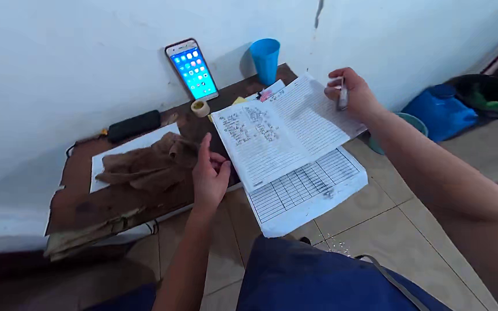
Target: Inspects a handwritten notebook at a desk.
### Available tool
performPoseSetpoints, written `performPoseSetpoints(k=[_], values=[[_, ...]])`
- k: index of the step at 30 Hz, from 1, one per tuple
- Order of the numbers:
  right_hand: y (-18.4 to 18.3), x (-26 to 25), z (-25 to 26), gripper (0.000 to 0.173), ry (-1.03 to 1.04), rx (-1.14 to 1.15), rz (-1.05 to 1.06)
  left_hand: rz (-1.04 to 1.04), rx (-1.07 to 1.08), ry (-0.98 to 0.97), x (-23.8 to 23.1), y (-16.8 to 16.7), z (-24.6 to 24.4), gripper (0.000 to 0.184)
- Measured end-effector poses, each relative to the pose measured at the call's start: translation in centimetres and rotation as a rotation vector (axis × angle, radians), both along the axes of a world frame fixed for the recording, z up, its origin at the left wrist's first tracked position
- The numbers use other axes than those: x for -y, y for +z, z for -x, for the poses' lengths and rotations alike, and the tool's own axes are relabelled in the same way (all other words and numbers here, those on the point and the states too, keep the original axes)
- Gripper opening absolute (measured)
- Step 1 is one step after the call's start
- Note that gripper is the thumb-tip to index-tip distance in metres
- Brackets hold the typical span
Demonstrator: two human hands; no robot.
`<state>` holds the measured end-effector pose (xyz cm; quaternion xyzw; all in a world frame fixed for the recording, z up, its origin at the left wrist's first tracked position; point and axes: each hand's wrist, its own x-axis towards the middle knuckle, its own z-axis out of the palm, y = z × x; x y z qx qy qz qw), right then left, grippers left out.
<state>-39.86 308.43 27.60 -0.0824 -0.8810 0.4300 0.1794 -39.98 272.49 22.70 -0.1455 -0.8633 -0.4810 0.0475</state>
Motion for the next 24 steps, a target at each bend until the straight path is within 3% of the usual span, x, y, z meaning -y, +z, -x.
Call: performPoseSetpoints(k=[2, 4, 7, 10, 12, 14, 16, 18, 24], values=[[0.5, 0.2, 0.1, 0.052, 0.037, -0.042, -0.123, 0.155, -0.205, -0.057, 0.6, -0.5, 0.1, 0.059], [1.2, 1.6, -2.1, 0.047, 0.103, -0.107, -0.162, 0.195, -0.38, -0.163, 1.0, -1.5, 0.6, 0.052], [0.9, 6.5, -7.4, 0.048, 0.466, -0.053, -0.233, 0.064, -0.528, -0.2, 0.5, -2.5, 0.8, 0.04], [-2.2, 10.8, -9.1, 0.05, 0.707, 0.113, -0.496, -0.184, -0.593, -0.175, 0.1, -1.9, 0.6, 0.021], [-3.0, 11.3, -9.2, 0.052, 0.722, 0.117, -0.576, -0.152, -0.586, -0.283, -0.2, -1.0, 0.4, 0.031], [-3.1, 10.9, -9.1, 0.055, 0.712, 0.103, -0.588, 0.015, -0.539, -0.437, -1.0, -1.0, 0.5, 0.044], [-3.2, 10.9, -9.3, 0.056, 0.696, 0.094, -0.576, 0.136, -0.497, -0.514, -1.8, -2.2, 1.0, 0.038], [-3.5, 11.1, -9.4, 0.054, 0.664, 0.071, -0.555, 0.112, -0.521, -0.497, -2.3, -3.4, 1.3, 0.029], [-4.2, 11.5, -9.8, 0.048, 0.612, 0.042, -0.509, 0.038, -0.556, -0.458, -2.4, -4.1, 1.3, 0.024]])
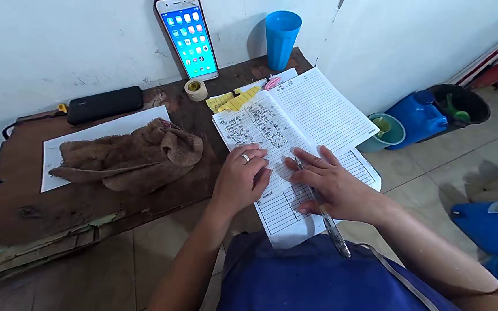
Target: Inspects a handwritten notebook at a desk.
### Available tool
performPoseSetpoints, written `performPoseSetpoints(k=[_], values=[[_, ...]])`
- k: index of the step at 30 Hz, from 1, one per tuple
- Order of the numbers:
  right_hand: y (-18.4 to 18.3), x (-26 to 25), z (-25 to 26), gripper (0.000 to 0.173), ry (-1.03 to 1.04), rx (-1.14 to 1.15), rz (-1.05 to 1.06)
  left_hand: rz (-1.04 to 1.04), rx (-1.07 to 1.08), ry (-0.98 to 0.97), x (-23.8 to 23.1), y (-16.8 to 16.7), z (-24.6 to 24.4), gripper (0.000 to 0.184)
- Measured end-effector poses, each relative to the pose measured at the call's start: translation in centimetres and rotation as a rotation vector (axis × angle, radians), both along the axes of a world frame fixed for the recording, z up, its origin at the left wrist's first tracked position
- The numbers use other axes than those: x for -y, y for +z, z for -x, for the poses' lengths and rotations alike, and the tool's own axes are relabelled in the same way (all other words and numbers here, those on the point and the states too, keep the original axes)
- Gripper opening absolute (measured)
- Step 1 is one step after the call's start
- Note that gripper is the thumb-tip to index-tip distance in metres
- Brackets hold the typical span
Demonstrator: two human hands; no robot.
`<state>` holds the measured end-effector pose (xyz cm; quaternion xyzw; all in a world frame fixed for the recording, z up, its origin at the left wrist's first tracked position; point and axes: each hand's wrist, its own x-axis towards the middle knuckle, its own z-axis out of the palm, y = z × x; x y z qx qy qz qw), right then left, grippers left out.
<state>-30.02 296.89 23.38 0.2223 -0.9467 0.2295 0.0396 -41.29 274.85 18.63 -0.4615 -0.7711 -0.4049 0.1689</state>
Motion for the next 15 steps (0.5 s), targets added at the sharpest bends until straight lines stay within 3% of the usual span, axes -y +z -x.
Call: performPoseSetpoints(k=[10, 12, 15], values=[[1.0, -0.8, 0.3, 0.05, 0.022, 0.101, 0.088, -0.156, -0.034, 0.049, 0.6, -0.2, -0.1, 0.02], [1.2, -0.1, 0.0, 0.051, 0.001, 0.112, 0.079, -0.106, -0.002, 0.101, 0.6, 0.6, -0.3, 0.018], [0.9, 1.0, -0.7, 0.051, -0.013, 0.08, 0.039, 0.17, 0.12, 0.122, 0.7, 3.6, 0.7, 0.019]])
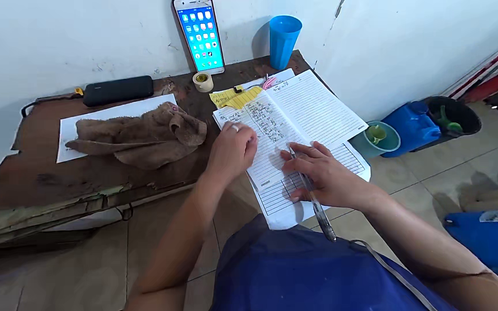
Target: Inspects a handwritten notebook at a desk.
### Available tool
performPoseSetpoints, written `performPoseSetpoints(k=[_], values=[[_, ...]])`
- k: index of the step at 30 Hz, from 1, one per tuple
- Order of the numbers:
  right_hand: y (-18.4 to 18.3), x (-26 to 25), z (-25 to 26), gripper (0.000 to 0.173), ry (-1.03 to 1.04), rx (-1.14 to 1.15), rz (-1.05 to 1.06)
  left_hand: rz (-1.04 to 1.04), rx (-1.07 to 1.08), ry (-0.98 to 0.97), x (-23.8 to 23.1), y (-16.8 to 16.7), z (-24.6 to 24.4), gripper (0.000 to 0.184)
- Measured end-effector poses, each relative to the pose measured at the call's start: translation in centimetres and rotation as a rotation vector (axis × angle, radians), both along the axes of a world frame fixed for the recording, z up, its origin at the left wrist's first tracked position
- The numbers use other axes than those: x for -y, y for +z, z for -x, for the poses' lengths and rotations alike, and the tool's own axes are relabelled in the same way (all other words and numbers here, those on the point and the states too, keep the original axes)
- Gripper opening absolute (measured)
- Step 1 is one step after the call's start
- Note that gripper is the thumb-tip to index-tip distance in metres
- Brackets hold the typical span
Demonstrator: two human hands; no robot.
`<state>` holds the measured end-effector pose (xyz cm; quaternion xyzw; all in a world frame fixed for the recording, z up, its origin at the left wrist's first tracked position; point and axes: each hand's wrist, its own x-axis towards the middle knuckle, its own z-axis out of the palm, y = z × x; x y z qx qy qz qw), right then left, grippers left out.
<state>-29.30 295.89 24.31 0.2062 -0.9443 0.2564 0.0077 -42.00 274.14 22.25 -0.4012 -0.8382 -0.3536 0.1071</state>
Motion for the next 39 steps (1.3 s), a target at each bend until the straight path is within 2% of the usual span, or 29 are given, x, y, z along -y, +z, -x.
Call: performPoseSetpoints(k=[2, 4, 8, 12, 17, 23, 28, 33, 39], values=[[-0.1, 0.3, -0.4, 0.053, 0.002, -0.006, -0.015, 0.251, 0.147, 0.016, -0.5, 2.2, 2.0, 0.028], [0.0, 0.3, -0.4, 0.056, 0.01, -0.012, -0.028, 0.406, 0.244, 0.08, -1.3, 3.7, 4.3, 0.038], [0.2, 0.6, -0.5, 0.057, -0.001, 0.007, -0.042, 0.531, 0.342, 0.249, -2.1, 5.7, 6.8, 0.053], [0.4, 1.1, -0.6, 0.055, -0.033, 0.022, -0.067, 0.603, 0.394, 0.259, -1.7, 6.9, 8.1, 0.052], [0.6, 1.5, -0.7, 0.063, -0.062, 0.016, -0.087, 0.606, 0.492, 0.061, -0.9, 6.4, 10.4, 0.046], [0.6, 2.3, -0.7, 0.072, -0.103, -0.023, -0.103, 0.335, 0.579, -0.051, 0.8, 4.4, 11.5, 0.028], [1.4, 3.7, -0.4, 0.063, -0.181, -0.016, -0.126, 0.321, 0.629, -0.025, 0.6, 4.6, 11.4, 0.025], [1.1, 5.0, 0.6, 0.045, -0.225, -0.143, -0.179, 0.347, 0.589, -0.052, 0.8, 4.5, 11.6, 0.024], [0.3, 5.8, 1.7, 0.04, -0.259, -0.248, -0.23, 0.4, 0.58, -0.053, 0.7, 4.7, 11.7, 0.028]])
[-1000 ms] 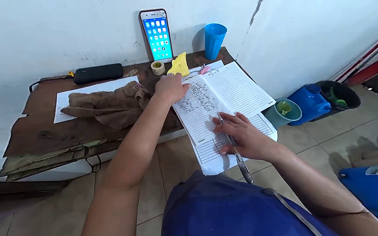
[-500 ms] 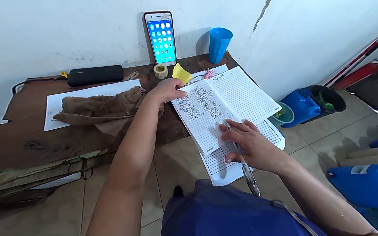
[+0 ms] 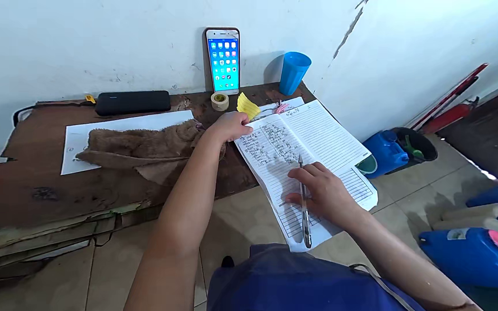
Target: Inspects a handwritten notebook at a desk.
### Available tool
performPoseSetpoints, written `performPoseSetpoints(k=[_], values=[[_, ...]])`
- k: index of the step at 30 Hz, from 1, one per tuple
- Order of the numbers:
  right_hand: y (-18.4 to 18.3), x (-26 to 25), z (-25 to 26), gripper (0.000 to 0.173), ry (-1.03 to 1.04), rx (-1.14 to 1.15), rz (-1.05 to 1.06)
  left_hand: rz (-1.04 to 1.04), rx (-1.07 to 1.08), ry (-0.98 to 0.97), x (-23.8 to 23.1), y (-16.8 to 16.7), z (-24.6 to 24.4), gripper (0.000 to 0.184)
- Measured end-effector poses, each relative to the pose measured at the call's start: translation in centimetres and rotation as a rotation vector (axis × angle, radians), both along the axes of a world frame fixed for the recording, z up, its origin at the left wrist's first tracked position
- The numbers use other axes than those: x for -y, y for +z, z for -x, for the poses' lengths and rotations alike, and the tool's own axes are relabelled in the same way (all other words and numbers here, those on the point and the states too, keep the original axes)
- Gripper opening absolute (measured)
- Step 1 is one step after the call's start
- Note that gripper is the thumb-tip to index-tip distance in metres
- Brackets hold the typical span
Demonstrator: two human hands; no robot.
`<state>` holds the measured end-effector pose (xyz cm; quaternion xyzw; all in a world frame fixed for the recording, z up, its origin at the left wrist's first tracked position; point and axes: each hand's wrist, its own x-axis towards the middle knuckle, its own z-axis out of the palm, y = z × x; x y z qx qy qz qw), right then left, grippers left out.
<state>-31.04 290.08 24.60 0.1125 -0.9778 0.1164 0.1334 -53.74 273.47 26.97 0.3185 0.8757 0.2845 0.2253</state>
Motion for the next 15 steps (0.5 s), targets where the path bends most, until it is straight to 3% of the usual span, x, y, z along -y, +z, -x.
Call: performPoseSetpoints(k=[15], values=[[-0.88, 0.65, -0.75, 0.032, -0.034, -0.067, -0.056, -0.008, 0.04, 0.008, -0.12, -0.34, 0.08, 0.026]])
